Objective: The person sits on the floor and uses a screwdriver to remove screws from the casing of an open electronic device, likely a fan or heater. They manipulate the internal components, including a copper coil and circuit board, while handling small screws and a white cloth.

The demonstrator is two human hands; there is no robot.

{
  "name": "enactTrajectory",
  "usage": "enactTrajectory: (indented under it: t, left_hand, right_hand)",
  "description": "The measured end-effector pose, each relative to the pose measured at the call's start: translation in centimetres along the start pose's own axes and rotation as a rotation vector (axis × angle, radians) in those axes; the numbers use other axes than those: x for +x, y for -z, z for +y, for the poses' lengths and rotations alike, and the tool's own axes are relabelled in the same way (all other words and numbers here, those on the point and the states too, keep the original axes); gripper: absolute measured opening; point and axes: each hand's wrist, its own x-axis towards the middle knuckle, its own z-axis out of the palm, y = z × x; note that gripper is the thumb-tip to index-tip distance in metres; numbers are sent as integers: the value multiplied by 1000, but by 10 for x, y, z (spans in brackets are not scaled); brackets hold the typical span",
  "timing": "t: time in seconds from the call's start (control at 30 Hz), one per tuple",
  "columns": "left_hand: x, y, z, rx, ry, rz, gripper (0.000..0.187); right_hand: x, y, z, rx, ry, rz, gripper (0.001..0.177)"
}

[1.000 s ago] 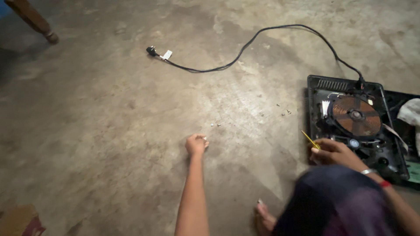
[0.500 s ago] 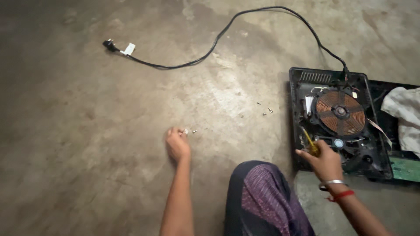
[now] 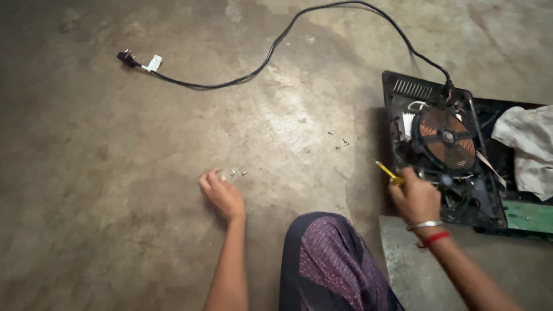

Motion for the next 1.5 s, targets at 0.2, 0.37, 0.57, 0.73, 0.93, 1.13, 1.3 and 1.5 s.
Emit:
enactTrajectory:
  t: [0.2, 0.37, 0.57, 0.73, 0.93, 1.13, 1.3, 1.5]
  left_hand:
    - [-7, 3, -25, -112, 114, -110, 32]
    - [-13, 10, -14, 215, -427, -447, 49]
    - [-35, 4, -2, 474, -639, -559, 67]
    - [-29, 8, -10, 526, -589, -522, 84]
    - [-5, 32, 35, 467, -584, -587, 82]
    - [40, 34, 172, 269, -624, -608, 80]
    - [11, -25, 243, 188, -399, -842, 64]
    - [-81, -73, 201, -620, -142, -1012, 32]
  right_hand:
    - [9, 58, 19, 232, -37, -41, 27]
    - [-10, 33, 18, 117, -2, -36, 31]
    - [-27, 0, 7, 45, -24, -149, 31]
    - [-31, -12, 3, -23, -37, -194, 29]
    - [-36, -37, -3, -48, -69, -259, 30]
    - [-37, -48, 3, 89, -166, -304, 41]
    - [-49, -26, 40, 689, -210, -285, 36]
    - [-60, 54, 28, 1044, -376, -339, 23]
